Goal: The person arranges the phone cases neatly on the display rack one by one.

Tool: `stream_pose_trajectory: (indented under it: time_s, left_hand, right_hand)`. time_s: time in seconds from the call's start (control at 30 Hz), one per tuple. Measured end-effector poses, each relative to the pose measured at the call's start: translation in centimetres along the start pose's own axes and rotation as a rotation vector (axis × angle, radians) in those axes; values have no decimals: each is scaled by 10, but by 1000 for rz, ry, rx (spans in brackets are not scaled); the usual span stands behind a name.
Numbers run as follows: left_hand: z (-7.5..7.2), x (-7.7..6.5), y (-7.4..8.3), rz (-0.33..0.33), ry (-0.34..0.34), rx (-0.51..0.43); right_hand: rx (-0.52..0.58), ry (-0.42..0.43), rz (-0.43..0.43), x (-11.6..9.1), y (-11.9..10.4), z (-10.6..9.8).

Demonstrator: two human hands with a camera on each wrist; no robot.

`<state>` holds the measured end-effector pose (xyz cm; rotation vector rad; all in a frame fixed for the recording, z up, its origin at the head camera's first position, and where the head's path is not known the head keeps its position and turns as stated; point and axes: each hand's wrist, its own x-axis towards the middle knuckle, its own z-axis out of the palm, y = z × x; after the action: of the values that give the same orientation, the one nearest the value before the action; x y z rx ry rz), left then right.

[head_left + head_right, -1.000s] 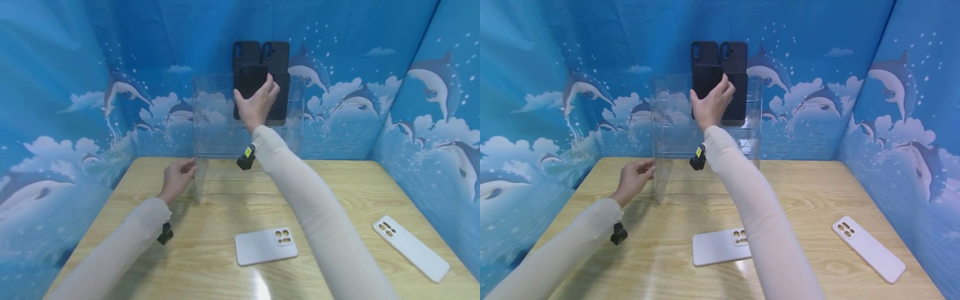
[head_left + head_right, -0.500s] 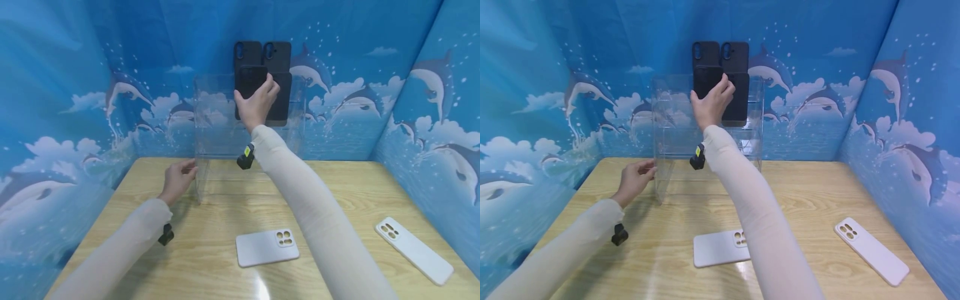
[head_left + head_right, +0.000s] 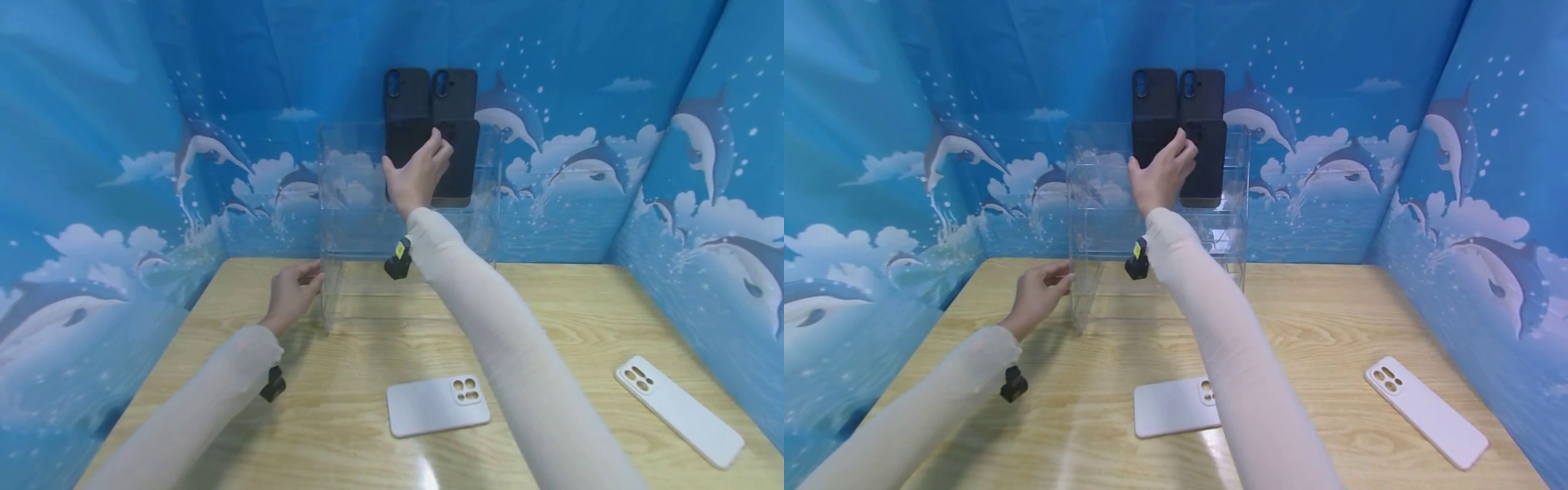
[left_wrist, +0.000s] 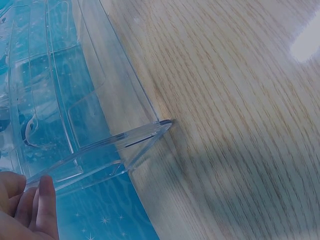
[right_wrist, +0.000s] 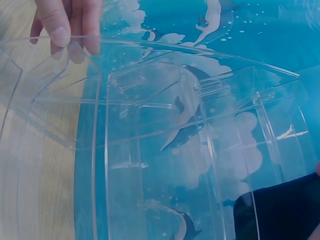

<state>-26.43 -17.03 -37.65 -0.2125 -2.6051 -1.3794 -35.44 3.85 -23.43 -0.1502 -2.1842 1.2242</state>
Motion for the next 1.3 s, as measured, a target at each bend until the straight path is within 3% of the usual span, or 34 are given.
stream_pose_trajectory:
  time_s: [0.23, 0.7, 1.3]
  left_hand:
    - [-1, 0, 1, -6, 2, -8]
    - [0, 0, 0, 5, 4, -15]
    - [1, -2, 1, -10, 2, -8]
  right_hand:
    - [-84, -13, 37, -3, -1, 3]
    - [-208, 41, 101, -3, -7, 6]
    - [-167, 25, 119, -4, -4, 5]
